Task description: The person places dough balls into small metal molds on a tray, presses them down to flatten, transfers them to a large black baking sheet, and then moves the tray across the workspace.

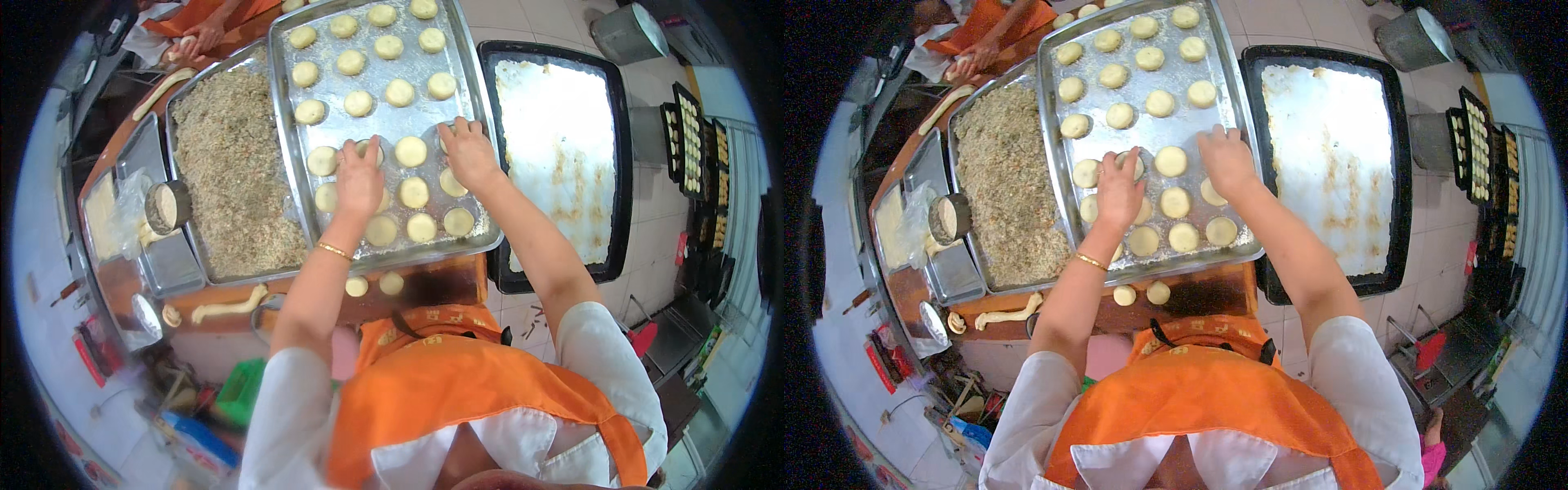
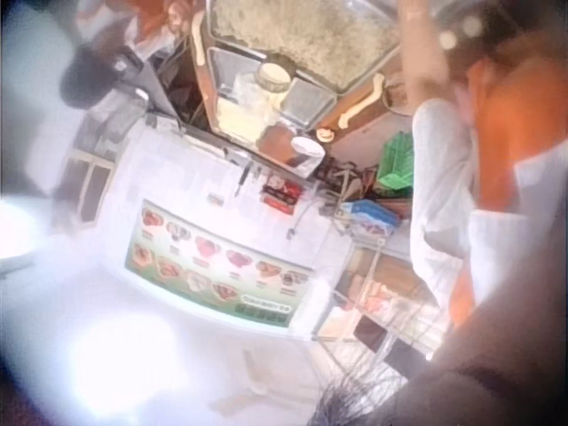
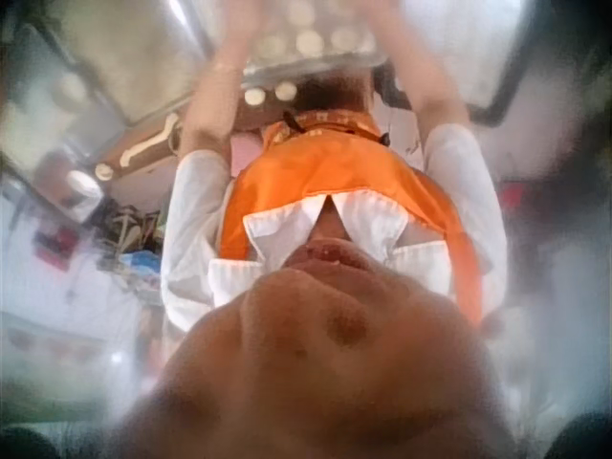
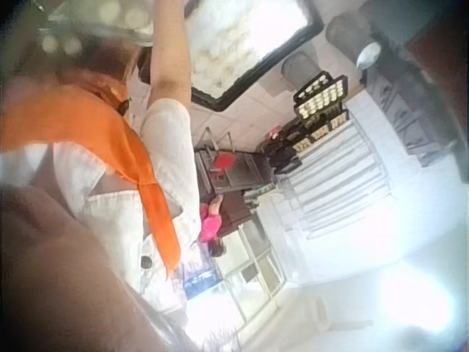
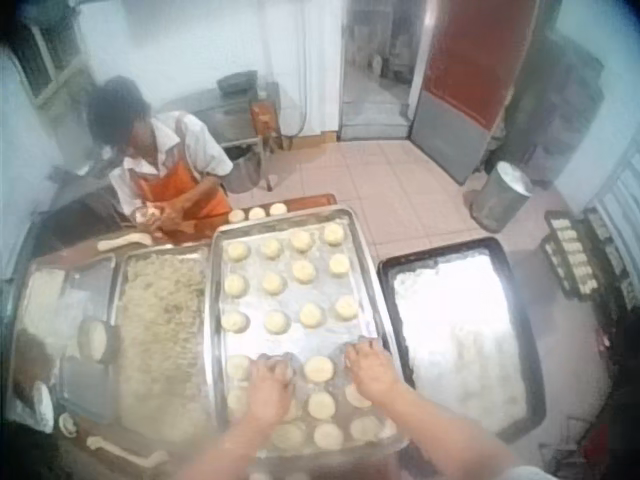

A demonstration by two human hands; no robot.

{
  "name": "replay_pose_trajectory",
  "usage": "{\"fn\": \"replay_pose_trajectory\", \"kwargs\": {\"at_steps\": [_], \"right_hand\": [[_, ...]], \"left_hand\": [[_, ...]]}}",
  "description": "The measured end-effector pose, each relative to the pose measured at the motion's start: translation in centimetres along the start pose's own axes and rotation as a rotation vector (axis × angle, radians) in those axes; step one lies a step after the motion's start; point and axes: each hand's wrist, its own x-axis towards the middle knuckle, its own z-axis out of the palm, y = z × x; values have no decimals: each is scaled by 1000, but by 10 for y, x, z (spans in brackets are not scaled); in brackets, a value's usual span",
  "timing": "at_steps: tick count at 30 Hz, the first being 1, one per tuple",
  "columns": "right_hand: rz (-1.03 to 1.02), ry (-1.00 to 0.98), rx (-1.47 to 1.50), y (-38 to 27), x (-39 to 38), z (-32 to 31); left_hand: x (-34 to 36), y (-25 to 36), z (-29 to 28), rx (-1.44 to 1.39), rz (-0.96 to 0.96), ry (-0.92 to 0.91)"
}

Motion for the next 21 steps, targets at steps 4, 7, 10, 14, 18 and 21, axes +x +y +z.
{"fn": "replay_pose_trajectory", "kwargs": {"at_steps": [4, 7, 10, 14, 18, 21], "right_hand": [[-88, 99, 42, 7, -9, -3], [-66, 125, 140, 5, -20, -11], [-46, 245, 221, 7, -14, -29], [-25, 281, 224, 20, 33, -31], [-74, 232, 120, 31, 77, -34], [-86, 138, 32, 34, 93, -37]], "left_hand": [[10, 1, -7, -8, -28, -30], [7, 4, -17, -78, -102, -62], [18, -6, -40, -165, -106, 130], [59, -58, -68, -67, -130, 247], [89, -82, -70, 106, -80, 110], [98, -88, -56, 203, -47, 28]]}}
